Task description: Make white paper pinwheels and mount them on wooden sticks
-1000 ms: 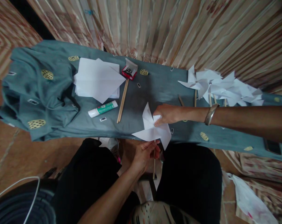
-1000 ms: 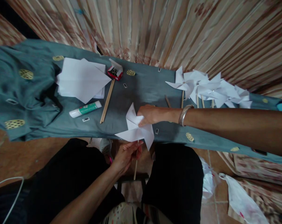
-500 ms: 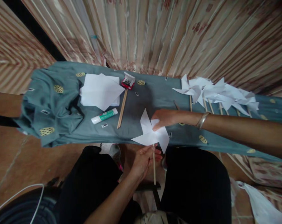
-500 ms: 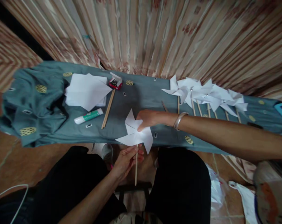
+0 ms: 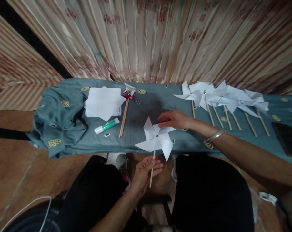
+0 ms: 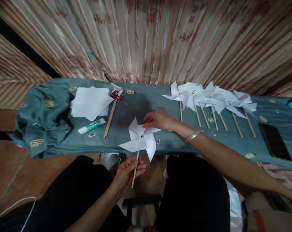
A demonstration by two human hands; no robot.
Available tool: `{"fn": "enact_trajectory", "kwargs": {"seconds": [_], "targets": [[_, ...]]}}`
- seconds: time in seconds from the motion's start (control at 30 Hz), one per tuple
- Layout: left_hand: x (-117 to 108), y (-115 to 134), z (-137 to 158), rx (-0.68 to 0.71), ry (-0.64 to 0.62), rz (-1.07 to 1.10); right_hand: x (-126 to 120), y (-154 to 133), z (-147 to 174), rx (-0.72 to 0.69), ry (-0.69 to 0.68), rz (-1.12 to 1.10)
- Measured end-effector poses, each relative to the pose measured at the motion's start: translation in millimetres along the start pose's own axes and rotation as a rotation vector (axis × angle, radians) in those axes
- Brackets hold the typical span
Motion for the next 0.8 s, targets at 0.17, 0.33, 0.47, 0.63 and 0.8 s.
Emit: {"fn": "enact_trajectory", "kwargs": {"seconds": [0.17,0.33,0.47,0.63,0.8], "targets": [[-6.5,-2.7,0.3,0.006,0.026,-0.008,2.9,9.1,34.7,-0.029,0.418,-0.074],[-4.8,-3.9,-0.6,0.019,0.031,-0.019,24.6,20.5,61.4,0.000,0.578,-0.120],[-0.2,-1.7,-2.3,0.028,0.041,-0.028,38.4,10.7,68.6,-0.107,0.615,-0.008],[5.5,0.6,-2.7,0.023,0.027,-0.051,41.4,-9.5,59.7,-0.251,0.524,0.210],[8.2,0.8,-1.9,0.001,-0.005,-0.046,23.6,-11.9,36.4,-0.260,0.349,0.326]]}}
Point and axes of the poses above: each hand's wrist, its own z-axis away from the middle knuckle, its own x-axis out of the palm, y = z × x, the point moved 3 cm from there along -z, towards the middle knuckle, and after that the axes turned 2 degrees about z, right-handed, at the moved point
